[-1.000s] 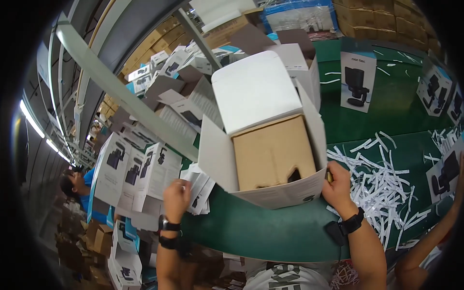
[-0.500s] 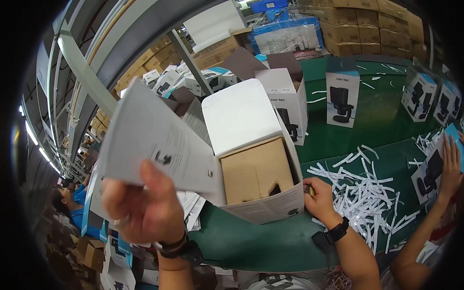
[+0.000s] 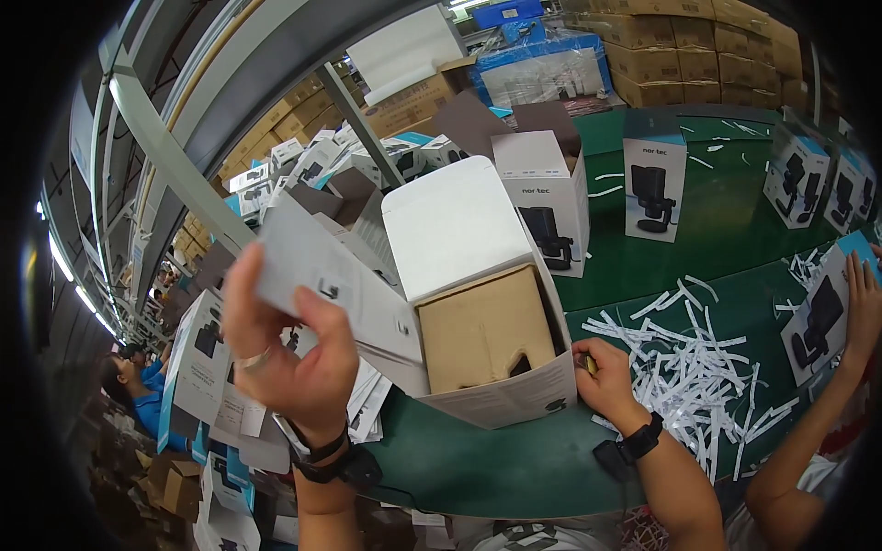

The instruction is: The person places a manual into a white box, folds the inner flaps, and peels adhesive strips to seal the blue lid. They then press the lid down by hand and set the finished box aside on the table.

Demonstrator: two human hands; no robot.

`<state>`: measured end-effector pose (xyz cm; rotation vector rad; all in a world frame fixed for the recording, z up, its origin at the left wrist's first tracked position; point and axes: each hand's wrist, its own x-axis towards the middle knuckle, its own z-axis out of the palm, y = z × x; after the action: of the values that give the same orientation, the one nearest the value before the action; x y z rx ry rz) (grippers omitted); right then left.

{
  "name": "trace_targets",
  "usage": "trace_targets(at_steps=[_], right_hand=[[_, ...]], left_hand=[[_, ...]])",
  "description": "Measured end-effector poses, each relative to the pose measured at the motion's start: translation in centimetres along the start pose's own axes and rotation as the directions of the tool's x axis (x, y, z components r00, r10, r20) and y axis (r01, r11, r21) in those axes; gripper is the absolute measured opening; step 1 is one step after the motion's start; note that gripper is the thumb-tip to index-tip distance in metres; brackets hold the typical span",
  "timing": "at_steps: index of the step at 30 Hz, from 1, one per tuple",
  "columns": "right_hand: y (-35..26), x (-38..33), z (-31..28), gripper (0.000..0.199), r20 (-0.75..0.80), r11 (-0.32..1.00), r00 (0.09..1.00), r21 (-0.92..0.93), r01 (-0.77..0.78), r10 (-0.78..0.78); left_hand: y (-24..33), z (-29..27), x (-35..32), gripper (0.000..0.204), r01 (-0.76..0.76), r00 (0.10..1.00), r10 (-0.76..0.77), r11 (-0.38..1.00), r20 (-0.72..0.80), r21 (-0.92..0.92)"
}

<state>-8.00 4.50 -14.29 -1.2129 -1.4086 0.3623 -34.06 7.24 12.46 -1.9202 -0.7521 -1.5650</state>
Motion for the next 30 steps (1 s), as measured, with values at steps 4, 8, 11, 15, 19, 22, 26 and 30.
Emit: trace_targets(at_steps=[4, 8, 11, 15, 19, 22, 26, 30], right_hand=[[0.1, -0.2, 0.4, 0.014, 0.007, 1.0, 1.0, 0.015, 0.0, 0.0], [0.2, -0.3, 0.2, 0.014, 0.007, 1.0, 1.0, 0.005, -0.006, 0.006], [0.0, -0.3, 0.1, 0.014, 0.015, 1.0, 1.0, 0.009, 0.004, -0.004], [0.8, -0.5, 0.2, 0.015, 0.016, 1.0, 1.0, 0.006, 0.015, -0.016], [0.7, -0.4, 0.2, 0.016, 0.012, 1.0, 1.0, 0.0, 0.004, -0.004], [0.6, -0.2, 0.4, 0.017, 0.016, 1.0, 1.0, 0.01, 0.008, -0.008], [1.7, -0.3, -0.2, 0.016, 0.0, 0.998, 0.999, -0.052, 0.044, -0.044], [-1.9, 1.9, -2.7, 0.023, -0.07, 0.964, 0.978, 0.193, -0.181, 0.197]], left_hand=[[-1.1, -1.0, -0.8, 0.052, 0.027, 0.996, -0.027, 1.0, 0.08, 0.008], [-0.9, -2.2, 0.6, 0.052, -0.076, 0.975, 0.061, 0.995, 0.213, 0.059], [-0.2, -2.1, 0.9, 0.051, -0.076, 0.964, 0.055, 0.994, 0.262, 0.074], [0.2, -1.7, 1.1, 0.049, 0.074, 0.975, -0.076, 0.997, 0.21, 0.021], [-0.1, -2.3, 1.6, 0.05, 0.045, 0.935, -0.075, 0.995, 0.347, 0.094], [0.0, -3.1, 1.1, 0.053, -0.053, 0.833, -0.027, 0.99, 0.552, 0.128], [0.5, -3.4, -0.6, 0.067, -0.078, 0.778, 0.07, 0.997, 0.624, -0.015], [0.3, -5.3, -6.4, 0.074, 0.599, 0.691, -0.425, 0.79, 0.585, -0.134]])
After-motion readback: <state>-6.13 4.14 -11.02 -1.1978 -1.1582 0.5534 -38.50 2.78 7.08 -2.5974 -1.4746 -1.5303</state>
